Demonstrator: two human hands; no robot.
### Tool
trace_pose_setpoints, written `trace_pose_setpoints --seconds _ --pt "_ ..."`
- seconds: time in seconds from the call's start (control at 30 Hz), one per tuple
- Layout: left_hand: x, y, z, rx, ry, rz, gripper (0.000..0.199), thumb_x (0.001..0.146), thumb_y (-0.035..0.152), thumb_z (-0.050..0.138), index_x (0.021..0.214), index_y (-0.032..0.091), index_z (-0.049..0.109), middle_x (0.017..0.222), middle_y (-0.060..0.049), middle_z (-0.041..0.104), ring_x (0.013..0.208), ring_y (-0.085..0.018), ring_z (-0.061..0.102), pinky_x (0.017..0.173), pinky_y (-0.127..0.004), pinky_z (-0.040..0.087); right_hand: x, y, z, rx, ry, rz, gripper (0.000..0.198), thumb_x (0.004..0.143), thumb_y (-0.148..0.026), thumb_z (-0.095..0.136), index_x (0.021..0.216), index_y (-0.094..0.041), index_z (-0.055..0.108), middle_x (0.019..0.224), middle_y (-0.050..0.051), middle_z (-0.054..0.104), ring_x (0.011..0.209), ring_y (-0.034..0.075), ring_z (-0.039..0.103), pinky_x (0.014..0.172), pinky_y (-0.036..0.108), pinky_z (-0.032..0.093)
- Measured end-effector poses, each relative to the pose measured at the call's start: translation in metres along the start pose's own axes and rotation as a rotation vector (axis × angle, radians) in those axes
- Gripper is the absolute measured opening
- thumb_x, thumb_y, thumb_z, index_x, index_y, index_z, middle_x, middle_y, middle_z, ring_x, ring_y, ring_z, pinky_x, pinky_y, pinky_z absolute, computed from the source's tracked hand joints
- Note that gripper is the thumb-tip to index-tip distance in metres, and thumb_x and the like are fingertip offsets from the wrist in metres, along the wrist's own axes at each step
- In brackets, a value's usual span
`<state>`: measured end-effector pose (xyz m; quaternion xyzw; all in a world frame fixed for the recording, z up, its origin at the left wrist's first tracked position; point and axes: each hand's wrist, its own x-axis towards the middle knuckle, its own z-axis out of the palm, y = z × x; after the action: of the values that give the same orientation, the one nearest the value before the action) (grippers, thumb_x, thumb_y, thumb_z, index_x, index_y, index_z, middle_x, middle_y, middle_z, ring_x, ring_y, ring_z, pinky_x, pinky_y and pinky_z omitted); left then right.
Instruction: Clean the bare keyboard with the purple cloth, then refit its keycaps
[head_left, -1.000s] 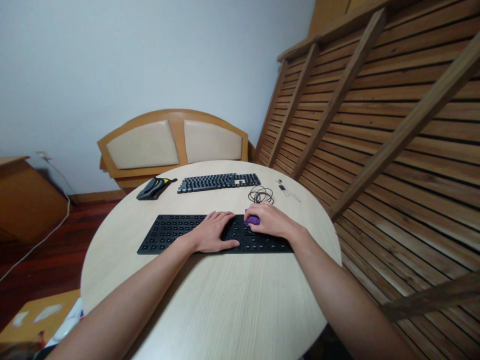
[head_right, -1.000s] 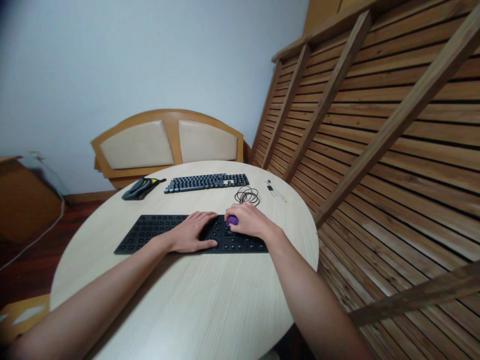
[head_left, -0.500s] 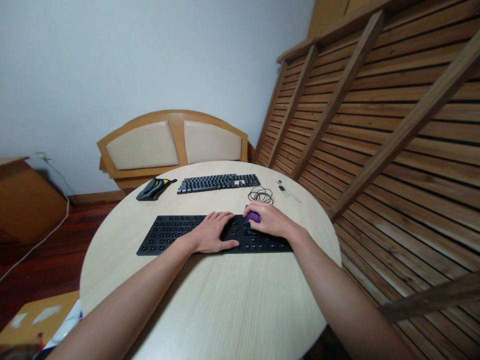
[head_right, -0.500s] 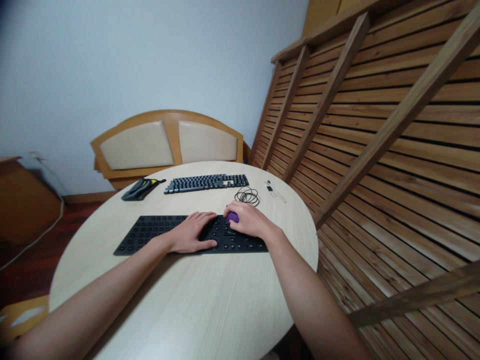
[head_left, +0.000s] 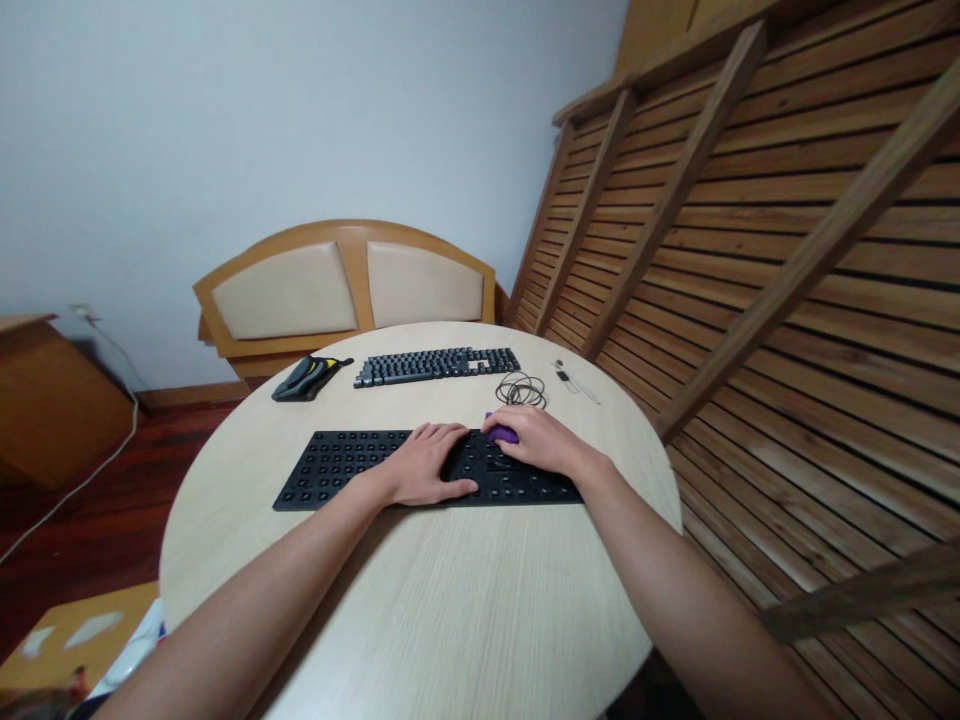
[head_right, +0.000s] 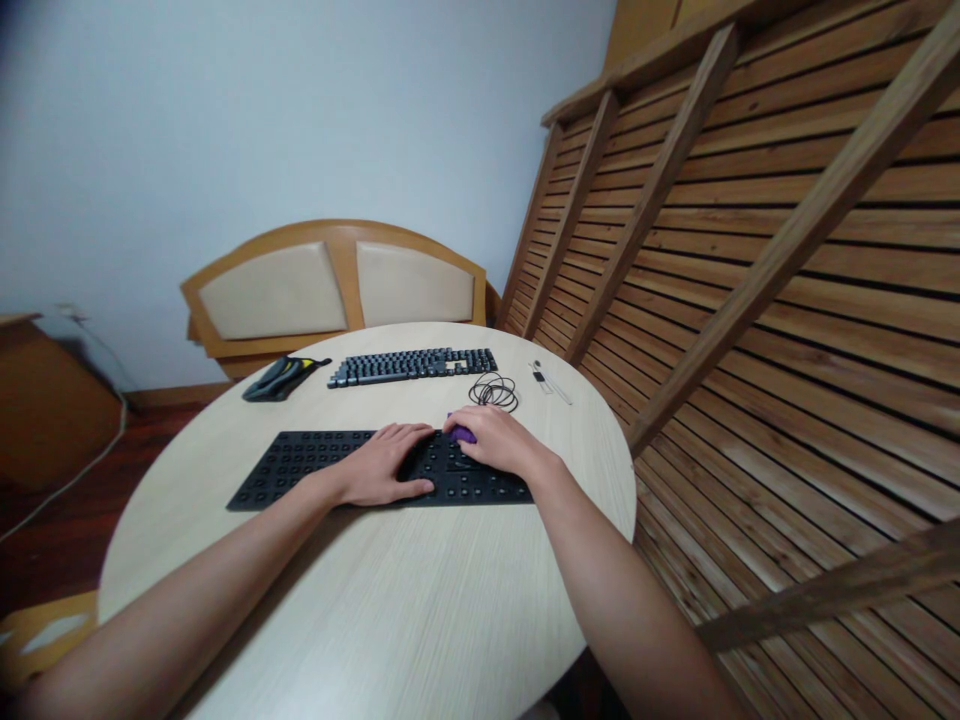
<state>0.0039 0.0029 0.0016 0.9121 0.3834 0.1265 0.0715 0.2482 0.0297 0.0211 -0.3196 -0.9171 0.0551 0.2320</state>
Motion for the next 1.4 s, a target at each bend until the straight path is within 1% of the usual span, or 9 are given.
trace_pose_setpoints --seconds 0.23,0.4,0.57,0.8,0.87,1.0,1.1,1.27,1.4 --pt "0.0 -0.001 0.0 -0.013 0.005 -0.001 0.082 0.084 0.068 0.057 0.145 0.016 0.039 0.147 -0.016 0.047 0.131 -0.034 0.045 0.113 -0.049 0.03 0.002 0.004 0.005 -0.046 0.023 0.046 0.028 0.087 -0.011 0.061 0.112 -0.022 0.064 0.107 0.007 0.072 0.102 0.024 0.065 0.091 0.038 0.044" --pt "0.0 0.0 0.0 -0.026 0.011 -0.006 0.081 0.084 0.068 0.057 0.144 0.016 0.04 0.147 -0.016 0.046 0.131 -0.035 0.045 0.112 -0.051 0.03 -0.002 0.009 0.002 0.036 0.042 0.079 0.045 0.087 -0.015 0.064 0.13 -0.024 0.054 0.121 0.009 0.066 0.106 0.025 0.063 0.092 0.039 0.044" --pt "0.0 0.001 -0.001 -0.019 0.001 -0.019 0.082 0.084 0.068 0.057 0.144 0.015 0.041 0.147 -0.017 0.046 0.132 -0.035 0.045 0.112 -0.05 0.03 -0.005 0.011 -0.001 0.057 -0.045 0.063 0.021 0.088 -0.011 0.057 0.104 -0.022 0.065 0.101 0.006 0.068 0.097 0.022 0.062 0.086 0.034 0.046" --pt "0.0 -0.001 0.0 -0.003 0.002 -0.009 0.082 0.084 0.069 0.055 0.144 0.016 0.04 0.148 -0.016 0.045 0.132 -0.034 0.044 0.113 -0.049 0.03 -0.003 0.005 -0.004 0.067 -0.048 0.06 0.026 0.082 -0.003 0.055 0.097 -0.022 0.064 0.097 0.005 0.068 0.093 0.02 0.062 0.081 0.03 0.045" --pt "0.0 0.0 -0.001 -0.001 -0.003 -0.009 0.081 0.085 0.068 0.056 0.144 0.016 0.04 0.147 -0.016 0.046 0.132 -0.034 0.045 0.113 -0.049 0.03 -0.003 0.004 -0.004 0.042 -0.046 0.072 0.027 0.083 -0.004 0.056 0.101 -0.023 0.063 0.099 0.004 0.069 0.094 0.02 0.063 0.081 0.03 0.045" --pt "0.0 0.003 -0.003 -0.003 -0.004 -0.013 0.081 0.084 0.067 0.057 0.144 0.015 0.041 0.147 -0.016 0.046 0.131 -0.034 0.046 0.112 -0.05 0.032 -0.004 0.004 -0.003 -0.008 0.006 0.145 0.041 0.086 -0.017 0.063 0.125 -0.027 0.056 0.11 0.006 0.07 0.097 0.024 0.065 0.082 0.033 0.046" --pt "0.0 0.004 -0.003 -0.009 0.013 -0.013 0.079 0.083 0.066 0.059 0.142 0.015 0.043 0.146 -0.017 0.048 0.132 -0.034 0.046 0.112 -0.05 0.032 -0.004 0.003 -0.003 0.007 0.059 0.218 0.043 0.088 -0.027 0.064 0.13 -0.028 0.053 0.107 0.006 0.07 0.091 0.024 0.066 0.079 0.034 0.046" --pt "0.006 0.014 0.001 -0.12 0.163 -0.079 0.057 0.089 0.054 0.059 0.132 0.016 0.054 0.143 -0.015 0.053 0.131 -0.033 0.048 0.113 -0.051 0.032 0.001 -0.005 0.002 0.187 0.157 0.231 0.027 0.087 -0.033 0.065 0.111 -0.024 0.057 0.101 0.003 0.068 0.088 0.021 0.064 0.078 0.031 0.045" --pt "0.014 0.026 0.003 -0.371 0.35 -0.201 0.036 0.094 0.047 0.056 0.115 0.019 0.064 0.116 -0.009 0.07 0.104 -0.026 0.065 0.095 -0.039 0.048 0.006 -0.012 0.009 0.314 0.179 0.22 0.022 0.086 -0.034 0.066 0.101 -0.022 0.056 0.091 0.001 0.064 0.081 0.018 0.059 0.073 0.028 0.043"
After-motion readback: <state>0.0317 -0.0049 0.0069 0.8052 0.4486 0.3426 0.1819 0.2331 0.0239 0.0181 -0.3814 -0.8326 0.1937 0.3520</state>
